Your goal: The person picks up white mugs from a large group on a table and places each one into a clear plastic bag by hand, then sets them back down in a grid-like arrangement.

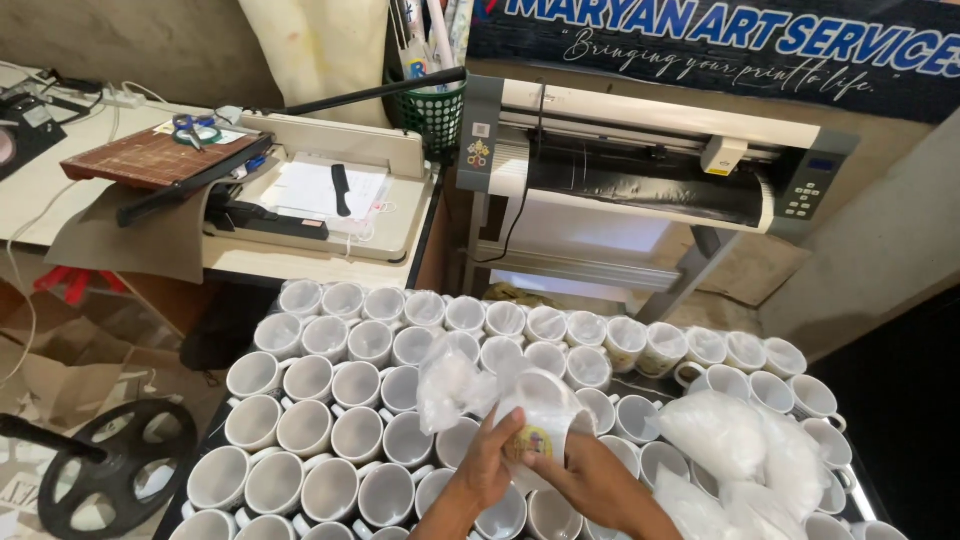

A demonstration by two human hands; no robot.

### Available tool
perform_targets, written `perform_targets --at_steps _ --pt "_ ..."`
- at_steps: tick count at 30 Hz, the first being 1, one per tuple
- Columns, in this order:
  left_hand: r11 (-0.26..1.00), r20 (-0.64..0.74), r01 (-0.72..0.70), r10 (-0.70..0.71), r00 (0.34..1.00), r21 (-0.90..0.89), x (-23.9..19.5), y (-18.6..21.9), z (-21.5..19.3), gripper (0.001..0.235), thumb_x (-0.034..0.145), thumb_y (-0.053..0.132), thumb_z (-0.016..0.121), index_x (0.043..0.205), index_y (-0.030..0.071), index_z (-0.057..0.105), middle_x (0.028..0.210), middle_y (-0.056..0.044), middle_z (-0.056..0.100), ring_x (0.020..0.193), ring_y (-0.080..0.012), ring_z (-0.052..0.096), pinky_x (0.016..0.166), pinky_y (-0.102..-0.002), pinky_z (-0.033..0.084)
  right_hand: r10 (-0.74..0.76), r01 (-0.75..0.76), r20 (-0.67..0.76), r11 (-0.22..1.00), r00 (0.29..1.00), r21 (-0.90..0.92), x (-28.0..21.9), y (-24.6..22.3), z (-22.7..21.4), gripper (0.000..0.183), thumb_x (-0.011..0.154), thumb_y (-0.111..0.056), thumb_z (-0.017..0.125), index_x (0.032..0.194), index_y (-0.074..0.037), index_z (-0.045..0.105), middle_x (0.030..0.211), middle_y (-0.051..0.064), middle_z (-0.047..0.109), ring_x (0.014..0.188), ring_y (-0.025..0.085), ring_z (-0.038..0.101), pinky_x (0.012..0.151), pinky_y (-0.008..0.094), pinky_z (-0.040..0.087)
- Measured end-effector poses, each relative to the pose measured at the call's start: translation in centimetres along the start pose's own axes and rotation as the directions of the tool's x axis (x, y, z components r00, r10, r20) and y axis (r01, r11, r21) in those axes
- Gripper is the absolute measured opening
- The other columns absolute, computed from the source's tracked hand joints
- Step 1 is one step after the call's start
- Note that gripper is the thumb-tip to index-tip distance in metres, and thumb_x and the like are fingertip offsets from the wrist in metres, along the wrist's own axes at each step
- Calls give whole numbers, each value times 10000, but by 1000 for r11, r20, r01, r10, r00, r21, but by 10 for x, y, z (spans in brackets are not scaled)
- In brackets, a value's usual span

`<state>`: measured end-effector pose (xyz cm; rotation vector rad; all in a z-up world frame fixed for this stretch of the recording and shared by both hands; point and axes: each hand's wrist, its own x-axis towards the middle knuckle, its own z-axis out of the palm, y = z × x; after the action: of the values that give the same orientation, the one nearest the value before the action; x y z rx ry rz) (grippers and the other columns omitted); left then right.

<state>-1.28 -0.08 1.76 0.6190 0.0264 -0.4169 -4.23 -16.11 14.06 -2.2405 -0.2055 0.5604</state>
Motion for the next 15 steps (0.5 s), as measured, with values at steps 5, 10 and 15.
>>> perform_targets --at_steps 5,10,15 --pt "997 26 -37 38 999 -64 6 3 -4 535 942 371 681 1360 68 542 1202 -114 685 1074 -243 684 930 -409 563 -146 151 -398 988 906 -17 -9 14 5 330 820 -298 804 1028 -64 701 851 83 709 768 208 693 731 346 556" --pt "999 25 -39 39 999 -22 4 1 7 610 925 383 685 1422 81 503 1273 -105 661 1147 -233 662 984 -403 541 -359 395 -655 913 665 -99 -5 4 8 796 676 -259 878 1301 -6 455 1253 191 520 1157 293 555 992 399 440" --pt "985 21 6 -10 1000 174 2 6 22 753 894 375 684 1543 159 368 1398 -47 602 1251 -178 613 1039 -346 505 -231 323 -620 946 750 38 -2 18 17 682 850 -269 739 1420 -53 433 1343 155 510 1259 301 544 1062 411 423"
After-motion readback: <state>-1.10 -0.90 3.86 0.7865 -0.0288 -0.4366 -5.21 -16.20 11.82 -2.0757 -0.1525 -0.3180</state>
